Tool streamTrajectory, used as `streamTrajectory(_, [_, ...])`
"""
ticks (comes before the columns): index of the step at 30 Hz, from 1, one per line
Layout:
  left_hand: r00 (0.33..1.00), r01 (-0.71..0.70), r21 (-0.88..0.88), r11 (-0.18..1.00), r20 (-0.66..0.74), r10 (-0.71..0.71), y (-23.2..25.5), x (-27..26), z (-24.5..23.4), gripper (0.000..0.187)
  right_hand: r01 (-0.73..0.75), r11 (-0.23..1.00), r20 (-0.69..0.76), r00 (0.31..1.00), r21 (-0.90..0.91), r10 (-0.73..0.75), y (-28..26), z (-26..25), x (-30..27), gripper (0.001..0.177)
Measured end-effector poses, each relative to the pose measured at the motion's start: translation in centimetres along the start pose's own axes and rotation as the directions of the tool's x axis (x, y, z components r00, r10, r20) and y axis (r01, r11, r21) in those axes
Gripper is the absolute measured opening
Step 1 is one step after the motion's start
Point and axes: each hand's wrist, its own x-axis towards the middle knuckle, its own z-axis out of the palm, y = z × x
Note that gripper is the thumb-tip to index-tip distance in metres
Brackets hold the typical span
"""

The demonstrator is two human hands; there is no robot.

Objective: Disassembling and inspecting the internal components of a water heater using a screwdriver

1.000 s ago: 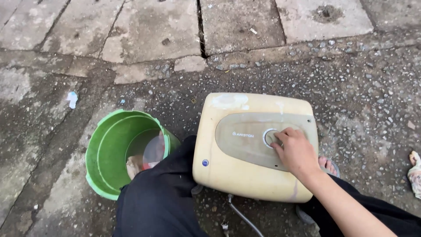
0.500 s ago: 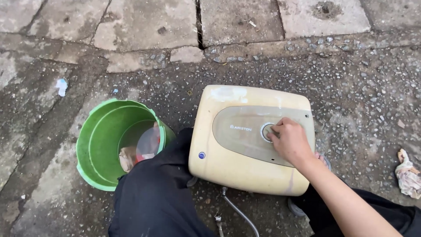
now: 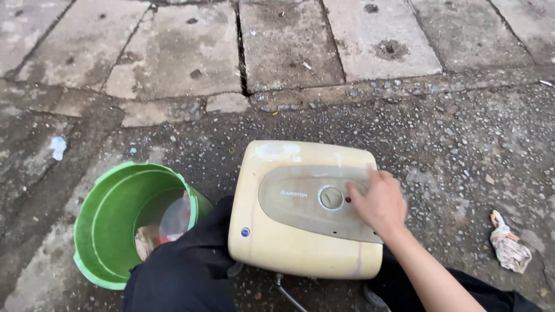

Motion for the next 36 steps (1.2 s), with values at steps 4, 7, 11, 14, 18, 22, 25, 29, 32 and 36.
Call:
streamTrajectory(4, [0.998, -0.06, -0.01, 0.998, -0.03, 0.06, -12.3, 6.1, -2.5, 0.034, -0.366, 0.879, 0.22, 0.926, 0.307, 0.308, 3.7, 3.1, 2.3, 0.076])
streamTrajectory(7, [0.925, 0.36, 0.783, 0.507, -0.37, -0.085, -23.3, 9.2, -3.3, 0.065, -0.352, 0.89, 0.181, 0.933, 0.29, 0.31, 4.7, 3.9, 2.7, 0.067])
streamTrajectory(11, [0.924, 0.301, 0.82, 0.488, -0.124, -0.362, -24.9, 11.0, -0.6, 0.098, -0.387, 0.809, 0.221, 0.921, 0.442, 0.32, 2.8, -0.3, 1.5, 0.053])
streamTrajectory(14, [0.995, 0.087, 0.887, 0.454, -0.058, -0.078, -26.0, 12.9, 3.0, 0.115, -0.305, 0.79, 0.166, 0.952, 0.531, 0.256, 0.6, -4.4, 0.4, 0.065])
streamTrajectory(18, [0.944, -0.051, 0.947, 0.317, -0.057, 0.324, -25.5, 14.4, 5.7, 0.121, -0.273, 0.556, 0.234, 0.962, 0.785, 0.141, -3.9, -10.4, -3.3, 0.065])
streamTrajectory(22, [0.797, 0.071, 0.945, 0.32, -0.247, 0.551, -24.4, 15.5, 4.4, 0.085, -0.024, 0.448, 0.111, 0.98, 0.894, -0.168, -5.0, -11.7, -5.0, 0.067])
streamTrajectory(25, [0.878, 0.031, 0.874, 0.484, -0.256, 0.405, -22.5, 15.2, 0.8, 0.063, -0.014, 0.572, 0.159, 0.966, 0.82, -0.204, -3.2, -9.6, -4.0, 0.073])
streamTrajectory(29, [0.93, 0.205, 0.687, 0.698, -0.359, 0.08, -19.2, 13.1, -0.3, 0.058, 0.283, 0.957, -0.044, 0.959, 0.057, -0.281, -1.4, -4.5, -2.0, 0.034])
streamTrajectory(32, [0.908, 0.188, 0.698, 0.691, -0.392, 0.149, -19.6, 12.9, -0.9, 0.05, 0.393, 0.909, 0.107, 0.918, -0.138, -0.381, 0.3, 1.2, -0.3, 0.036])
streamTrajectory(36, [0.884, 0.286, 0.606, 0.742, -0.466, 0.04, -18.2, 12.9, -1.9, 0.038, 0.466, 0.883, 0.004, 0.884, -0.052, -0.467, 0.6, 4.9, 0.4, 0.032])
